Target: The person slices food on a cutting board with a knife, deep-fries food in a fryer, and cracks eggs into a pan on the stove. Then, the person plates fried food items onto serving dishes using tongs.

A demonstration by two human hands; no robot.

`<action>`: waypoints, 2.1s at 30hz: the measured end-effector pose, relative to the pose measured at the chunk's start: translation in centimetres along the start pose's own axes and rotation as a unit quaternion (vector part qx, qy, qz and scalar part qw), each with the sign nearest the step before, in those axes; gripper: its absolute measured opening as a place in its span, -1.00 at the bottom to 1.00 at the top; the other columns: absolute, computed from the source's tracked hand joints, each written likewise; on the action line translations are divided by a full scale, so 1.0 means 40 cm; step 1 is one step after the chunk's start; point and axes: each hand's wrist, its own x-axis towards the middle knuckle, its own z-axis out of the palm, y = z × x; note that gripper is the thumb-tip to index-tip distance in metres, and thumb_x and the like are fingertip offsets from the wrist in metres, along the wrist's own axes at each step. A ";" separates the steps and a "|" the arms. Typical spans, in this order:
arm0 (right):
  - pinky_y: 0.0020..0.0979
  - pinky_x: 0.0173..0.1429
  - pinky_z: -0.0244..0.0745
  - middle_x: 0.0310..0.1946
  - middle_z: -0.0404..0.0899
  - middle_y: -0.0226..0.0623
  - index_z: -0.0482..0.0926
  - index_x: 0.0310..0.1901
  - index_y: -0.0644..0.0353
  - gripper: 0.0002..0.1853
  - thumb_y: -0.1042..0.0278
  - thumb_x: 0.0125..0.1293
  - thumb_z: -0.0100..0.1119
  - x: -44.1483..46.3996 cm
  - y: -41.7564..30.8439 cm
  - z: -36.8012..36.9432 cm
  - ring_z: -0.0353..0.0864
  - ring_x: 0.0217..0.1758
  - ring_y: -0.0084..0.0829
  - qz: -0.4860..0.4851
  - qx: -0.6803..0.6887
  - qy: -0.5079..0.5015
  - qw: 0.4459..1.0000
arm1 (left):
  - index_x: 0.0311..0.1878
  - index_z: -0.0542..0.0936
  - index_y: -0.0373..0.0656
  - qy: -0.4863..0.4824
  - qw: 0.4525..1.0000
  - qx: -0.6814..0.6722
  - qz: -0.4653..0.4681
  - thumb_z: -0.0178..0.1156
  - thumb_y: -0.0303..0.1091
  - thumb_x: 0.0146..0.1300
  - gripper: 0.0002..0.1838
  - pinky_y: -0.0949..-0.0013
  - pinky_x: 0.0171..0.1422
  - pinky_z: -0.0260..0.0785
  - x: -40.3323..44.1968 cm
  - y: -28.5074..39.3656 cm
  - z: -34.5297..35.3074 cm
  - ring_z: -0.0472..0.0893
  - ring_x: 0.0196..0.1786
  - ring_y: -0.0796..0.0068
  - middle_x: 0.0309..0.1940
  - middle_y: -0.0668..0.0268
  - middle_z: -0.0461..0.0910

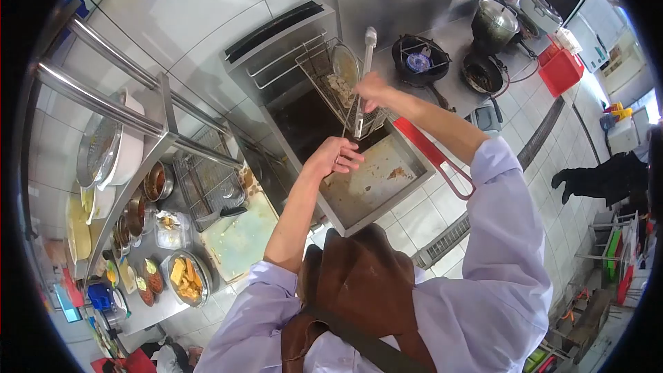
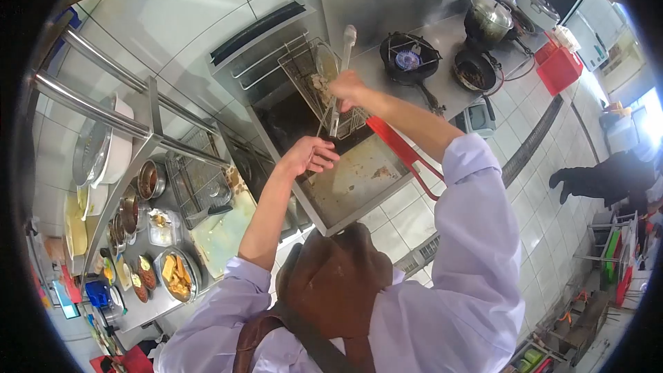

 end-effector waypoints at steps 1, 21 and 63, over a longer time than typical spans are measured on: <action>-0.18 -0.59 0.64 -0.50 0.63 0.17 0.56 -0.40 0.62 -0.73 0.46 0.19 0.08 -0.013 -0.007 0.020 0.72 -0.55 -0.04 0.000 0.002 0.000 1.000 | 0.15 0.44 -0.30 -0.005 0.997 0.081 -0.007 0.01 -0.29 0.25 -0.56 0.40 -0.35 0.59 -0.006 0.003 -0.004 0.74 -0.27 0.30 -0.03 -0.03 0.69; -0.39 -0.76 0.11 -0.64 0.25 -0.39 0.29 -0.24 0.19 -0.90 0.58 0.25 -0.08 -0.324 -0.032 0.071 0.20 -0.77 -0.53 -0.065 0.297 0.089 0.948 | 0.06 0.41 -0.44 -0.156 0.923 -0.294 0.190 -0.07 -0.60 0.24 -0.68 0.01 0.27 0.51 -0.183 -0.019 0.166 0.58 0.20 -0.08 -0.01 -0.02 0.58; -0.54 -0.71 0.10 -0.62 0.18 -0.57 0.36 -0.03 0.10 -0.83 0.27 0.47 0.07 -0.713 0.239 0.143 0.14 -0.73 -0.69 0.055 0.524 -0.186 0.829 | 0.23 0.37 -0.56 -0.020 0.932 -0.153 0.329 0.22 -0.34 0.27 -0.43 0.00 0.14 0.45 -0.545 -0.090 -0.160 0.65 -0.27 0.06 -0.56 0.25 0.48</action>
